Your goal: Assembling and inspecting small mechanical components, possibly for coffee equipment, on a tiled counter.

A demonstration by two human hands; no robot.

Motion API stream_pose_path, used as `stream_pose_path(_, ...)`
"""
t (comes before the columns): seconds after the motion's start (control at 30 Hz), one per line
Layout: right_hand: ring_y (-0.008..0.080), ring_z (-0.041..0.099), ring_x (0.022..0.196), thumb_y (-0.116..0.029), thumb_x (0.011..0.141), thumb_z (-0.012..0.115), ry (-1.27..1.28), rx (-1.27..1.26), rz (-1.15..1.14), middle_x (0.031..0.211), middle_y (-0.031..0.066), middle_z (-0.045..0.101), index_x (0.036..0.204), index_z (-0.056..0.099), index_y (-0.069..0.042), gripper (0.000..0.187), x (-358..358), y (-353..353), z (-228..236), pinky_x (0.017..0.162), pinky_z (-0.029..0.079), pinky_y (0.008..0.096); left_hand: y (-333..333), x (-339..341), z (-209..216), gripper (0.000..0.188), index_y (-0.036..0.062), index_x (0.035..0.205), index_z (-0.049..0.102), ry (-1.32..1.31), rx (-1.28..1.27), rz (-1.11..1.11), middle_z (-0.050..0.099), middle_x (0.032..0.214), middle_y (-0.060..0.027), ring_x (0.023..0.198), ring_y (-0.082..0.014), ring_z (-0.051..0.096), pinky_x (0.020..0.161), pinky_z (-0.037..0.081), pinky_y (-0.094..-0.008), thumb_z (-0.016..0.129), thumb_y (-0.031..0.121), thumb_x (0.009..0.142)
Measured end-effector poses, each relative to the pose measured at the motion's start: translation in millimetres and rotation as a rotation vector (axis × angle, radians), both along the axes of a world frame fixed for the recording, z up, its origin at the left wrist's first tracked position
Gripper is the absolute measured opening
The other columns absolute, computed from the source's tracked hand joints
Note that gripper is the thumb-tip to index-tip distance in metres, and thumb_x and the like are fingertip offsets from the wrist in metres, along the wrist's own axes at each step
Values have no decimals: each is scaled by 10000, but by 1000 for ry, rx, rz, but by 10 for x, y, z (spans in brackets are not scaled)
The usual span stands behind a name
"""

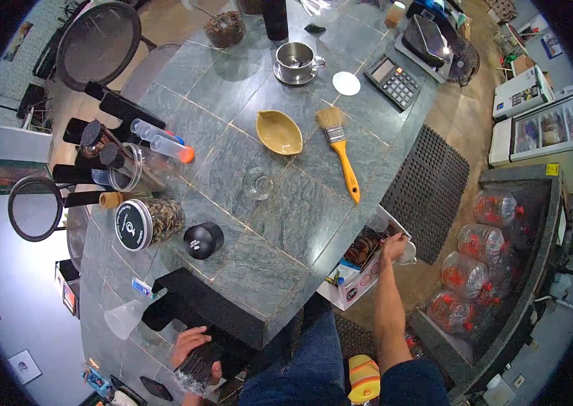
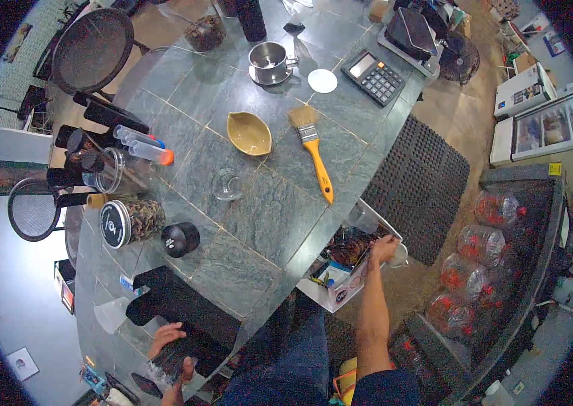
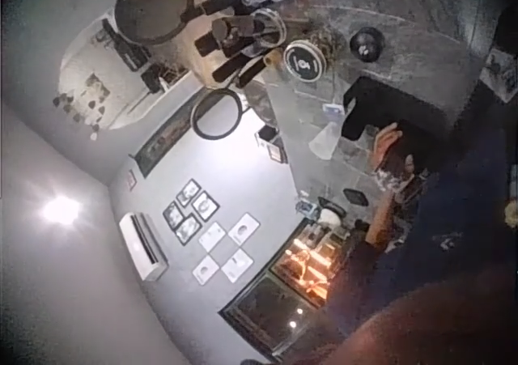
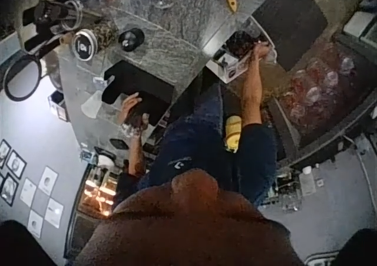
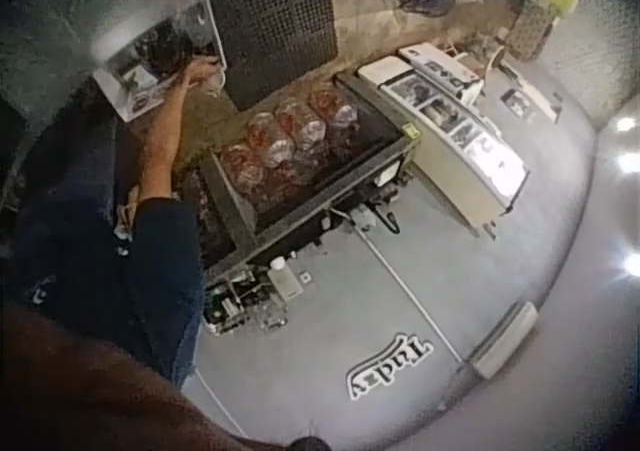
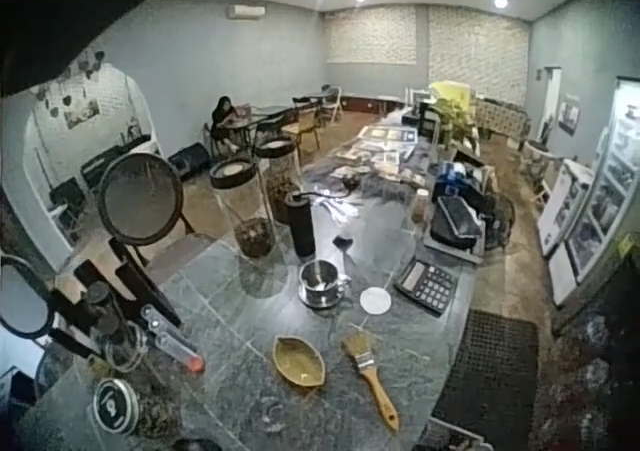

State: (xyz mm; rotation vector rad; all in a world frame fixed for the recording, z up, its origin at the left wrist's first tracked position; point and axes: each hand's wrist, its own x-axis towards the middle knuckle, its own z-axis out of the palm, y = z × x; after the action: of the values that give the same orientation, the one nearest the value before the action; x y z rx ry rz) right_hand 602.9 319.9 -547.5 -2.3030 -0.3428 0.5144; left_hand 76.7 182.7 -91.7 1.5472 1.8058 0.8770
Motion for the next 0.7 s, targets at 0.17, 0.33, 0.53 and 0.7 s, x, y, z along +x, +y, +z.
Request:
stream_pose_path(0.17, 289, 723, 740, -253, 1046, 603, -453, -173, 351, 663, 113, 628, 1029, 673, 37, 299, -409, 6, 550, 638, 553, 402, -5, -49, -39, 458, 1, 1094, 610, 19, 46, -26, 720, 1000, -171, 1074, -367, 693, 978, 535, -482, 752, 378, 877)
stream_pose_path(0.33, 232, 690, 822, -250, 1052, 659, -612, 187, 290, 917, 113, 692, 1056, 688, 26, 278, -441, -114, 1090, 695, 553, 372, -6, -8, -71, 481, 8, 1068, 663, -36, 68, 2, 739, 1068, -149, 1143, -355, 683, 1032, 508, -480, 766, 435, 872)
stream_pose_path(0.53, 81, 618, 863, -200, 1093, 615, 61, 593, 161, 970, 10, 651, 1120, 699, 2, 220, -871, -426, 2790, 721, 564, 292, -10, -96, -11, 460, 13, 1177, 639, -54, 156, -66, 746, 1107, -179, 1152, -342, 699, 1014, 548, -449, 810, 293, 855)
stream_pose_path(0.7, 124, 669, 812, -147, 1095, 590, 254, 732, 317, 961, 67, 727, 1233, 667, -12, 208, -1313, -822, 3883, 746, 598, 318, -112, -112, -120, 564, 39, 1310, 638, -293, 77, -25, 746, 1129, -112, 1031, -193, 732, 918, 573, -330, 872, 116, 803)
